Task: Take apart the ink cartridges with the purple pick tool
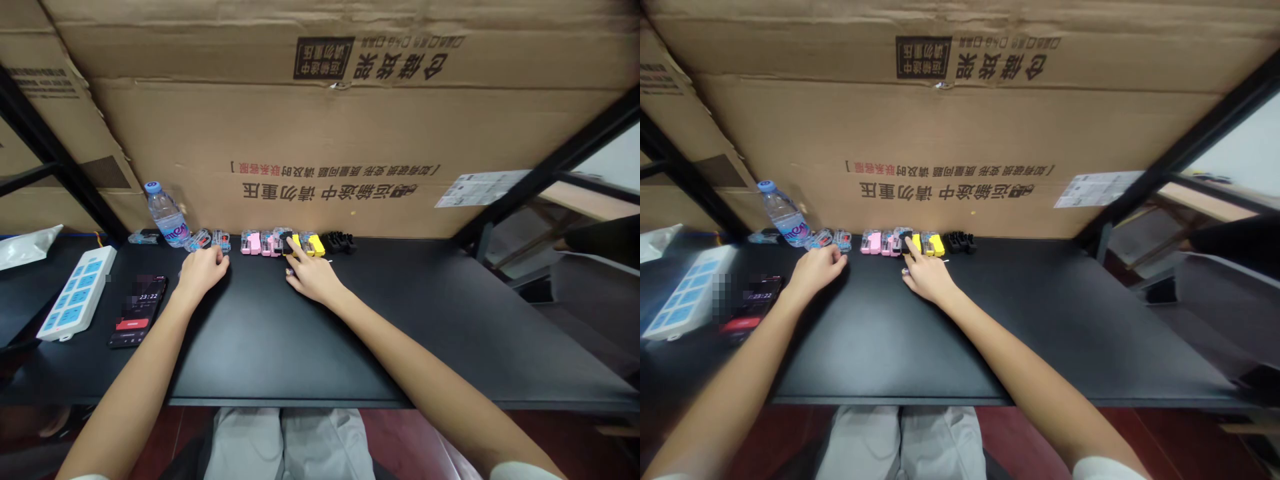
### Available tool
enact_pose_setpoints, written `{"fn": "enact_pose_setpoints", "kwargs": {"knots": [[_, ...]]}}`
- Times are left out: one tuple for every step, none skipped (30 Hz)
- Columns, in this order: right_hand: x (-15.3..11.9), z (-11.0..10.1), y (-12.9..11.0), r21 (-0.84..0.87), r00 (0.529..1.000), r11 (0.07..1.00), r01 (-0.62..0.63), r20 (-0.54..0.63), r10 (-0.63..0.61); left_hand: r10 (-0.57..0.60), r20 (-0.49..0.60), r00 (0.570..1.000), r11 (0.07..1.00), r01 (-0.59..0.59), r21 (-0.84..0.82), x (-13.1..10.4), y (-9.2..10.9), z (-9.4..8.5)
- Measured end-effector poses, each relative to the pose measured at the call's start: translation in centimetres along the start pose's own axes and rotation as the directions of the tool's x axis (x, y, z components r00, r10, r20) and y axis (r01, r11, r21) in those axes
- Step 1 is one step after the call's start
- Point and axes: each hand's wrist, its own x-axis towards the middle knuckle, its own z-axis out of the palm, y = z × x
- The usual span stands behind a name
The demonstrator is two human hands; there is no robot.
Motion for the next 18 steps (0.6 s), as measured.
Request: {"fn": "enact_pose_setpoints", "kwargs": {"knots": [[0.0, 0.1, 0.0, 0.002, 1.000, 1.000, 0.001, 0.001, -0.001, 0.040, -0.018, 0.999, 0.999, -0.040, -0.005, 0.0, 0.3, 0.0], [0.1, 0.1, 0.0, 0.003, 1.000, 1.000, 0.001, -0.001, -0.001, 0.085, -0.031, 0.996, 0.996, -0.086, -0.012, -0.1, 0.5, 0.0], [0.1, 0.1, 0.0, 0.003, 1.000, 1.000, 0.001, -0.007, -0.001, 0.134, -0.036, 0.990, 0.991, -0.135, -0.023, -0.2, 0.9, 0.0], [0.1, 0.1, -0.1, 0.003, 1.000, 1.000, 0.001, -0.017, -0.001, 0.185, -0.037, 0.982, 0.982, -0.187, -0.042, -0.3, 1.2, 0.1], [0.1, 0.0, -0.1, 0.001, 0.999, 1.000, -0.002, -0.032, 0.002, 0.239, -0.038, 0.970, 0.968, -0.241, -0.070, -0.4, 1.5, 0.2], [0.0, -0.1, 0.0, 0.000, 0.999, 1.000, -0.006, -0.054, 0.006, 0.292, -0.050, 0.955, 0.949, -0.296, -0.107, -0.6, 1.9, 0.4], [-0.2, -0.4, 0.0, 0.002, 0.996, 1.000, -0.009, -0.084, 0.009, 0.343, -0.076, 0.936, 0.924, -0.351, -0.151, -0.9, 2.3, 0.6], [-0.4, -0.7, 0.0, 0.009, 0.992, 1.000, -0.009, -0.122, 0.010, 0.391, -0.126, 0.912, 0.891, -0.410, -0.197, -1.2, 2.7, 0.8], [-0.8, -1.1, 0.1, 0.023, 0.986, 1.000, -0.001, -0.168, 0.005, 0.428, -0.202, 0.881, 0.850, -0.469, -0.242, -1.5, 3.2, 1.0], [-1.2, -1.5, 0.2, 0.044, 0.976, 0.999, 0.019, -0.218, -0.009, 0.455, -0.278, 0.846, 0.804, -0.525, -0.279, -1.9, 3.7, 1.2], [-1.7, -1.8, 0.2, 0.072, 0.963, 0.996, 0.054, -0.269, -0.033, 0.459, -0.356, 0.814, 0.765, -0.566, -0.308, -2.2, 4.1, 1.4], [-2.3, -2.1, 0.3, 0.102, 0.947, 0.989, 0.106, -0.313, -0.069, 0.455, -0.412, 0.789, 0.733, -0.595, -0.329, -2.6, 4.5, 1.5], [-2.9, -2.2, 0.3, 0.132, 0.930, 0.977, 0.168, -0.351, -0.113, 0.466, -0.435, 0.771, 0.704, -0.621, -0.346, -2.9, 4.9, 1.6], [-3.5, -2.2, 0.3, 0.164, 0.910, 0.957, 0.238, -0.383, -0.160, 0.499, -0.430, 0.753, 0.673, -0.649, -0.355, -3.1, 5.2, 1.7], [-4.0, -2.1, 0.2, 0.203, 0.891, 0.932, 0.300, -0.410, -0.197, 0.529, -0.426, 0.734, 0.647, -0.674, -0.357, -3.3, 5.5, 1.8], [-4.4, -1.8, 0.2, 0.256, 0.877, 0.905, 0.341, -0.432, -0.209, 0.569, -0.410, 0.713, 0.615, -0.700, -0.362, -3.4, 5.6, 1.9], [-4.7, -1.5, 0.1, 0.324, 0.875, 0.874, 0.362, -0.442, -0.199, 0.605, -0.381, 0.699, 0.589, -0.715, -0.376, -3.4, 5.7, 2.0], [-4.9, -1.1, 0.0, 0.403, 0.881, 0.840, 0.363, -0.442, -0.168, 0.638, -0.345, 0.688, 0.567, -0.723, -0.394, -3.4, 5.7, 2.1]]}}
